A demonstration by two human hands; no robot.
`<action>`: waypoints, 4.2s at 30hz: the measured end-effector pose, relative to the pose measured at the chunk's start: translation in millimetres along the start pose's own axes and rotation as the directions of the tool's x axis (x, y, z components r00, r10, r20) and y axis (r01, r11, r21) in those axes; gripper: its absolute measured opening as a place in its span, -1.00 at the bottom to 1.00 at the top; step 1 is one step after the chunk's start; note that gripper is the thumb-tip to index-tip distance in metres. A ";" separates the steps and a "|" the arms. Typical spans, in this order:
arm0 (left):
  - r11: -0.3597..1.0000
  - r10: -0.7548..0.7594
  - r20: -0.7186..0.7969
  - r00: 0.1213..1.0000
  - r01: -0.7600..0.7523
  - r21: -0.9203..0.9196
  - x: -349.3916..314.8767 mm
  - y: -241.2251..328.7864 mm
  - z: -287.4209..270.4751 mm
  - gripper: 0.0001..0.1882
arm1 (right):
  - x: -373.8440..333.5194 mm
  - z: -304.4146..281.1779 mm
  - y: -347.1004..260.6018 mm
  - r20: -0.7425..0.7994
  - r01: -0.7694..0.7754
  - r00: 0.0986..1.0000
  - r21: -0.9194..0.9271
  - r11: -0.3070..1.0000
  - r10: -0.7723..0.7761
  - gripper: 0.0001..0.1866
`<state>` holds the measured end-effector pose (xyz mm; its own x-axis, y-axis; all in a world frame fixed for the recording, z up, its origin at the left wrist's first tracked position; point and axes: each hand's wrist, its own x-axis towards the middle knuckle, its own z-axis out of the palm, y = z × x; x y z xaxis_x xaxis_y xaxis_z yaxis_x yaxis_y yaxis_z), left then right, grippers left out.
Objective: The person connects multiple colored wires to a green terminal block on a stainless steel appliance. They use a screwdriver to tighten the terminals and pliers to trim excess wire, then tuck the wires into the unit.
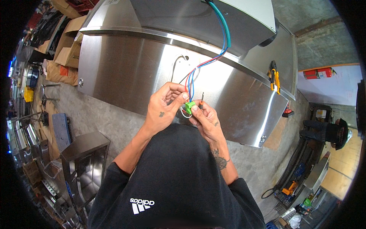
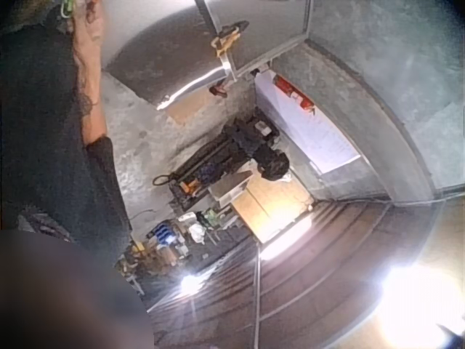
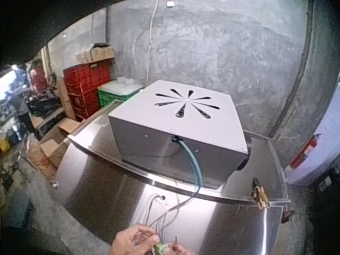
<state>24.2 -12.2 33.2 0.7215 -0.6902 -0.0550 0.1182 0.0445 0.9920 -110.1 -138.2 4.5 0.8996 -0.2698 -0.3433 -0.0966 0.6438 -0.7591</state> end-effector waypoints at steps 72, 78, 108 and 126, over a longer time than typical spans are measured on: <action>0.981 -0.178 0.088 0.980 0.184 -0.067 4.0 6.7 -19.5 -0.79 | -3.5 11.4 -0.3 -0.092 0.184 0.936 -0.696 0.694 -0.339 -0.78; 0.969 -0.228 0.247 0.942 0.245 -0.040 11.0 11.7 -35.9 -0.80 | -3.2 9.2 4.9 -0.105 0.199 0.941 -0.594 0.779 -0.320 -0.78; 0.993 -0.110 0.174 0.979 0.117 -0.033 -5.6 16.9 -12.9 -0.81 | 1.6 -20.5 24.5 -0.024 0.160 0.985 -0.232 0.960 -0.170 -0.66; 0.994 -0.109 0.131 0.985 0.109 0.004 -15.2 15.3 -12.0 -0.79 | 4.5 -18.0 21.1 -0.027 0.229 0.966 -0.378 0.897 -0.258 -0.71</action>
<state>23.3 7.6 47.9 0.6084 -0.7799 -0.1470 0.1934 -0.0340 0.9805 -115.8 -138.7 -23.1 0.8823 -0.4458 -0.1509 -0.0415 0.2456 -0.9685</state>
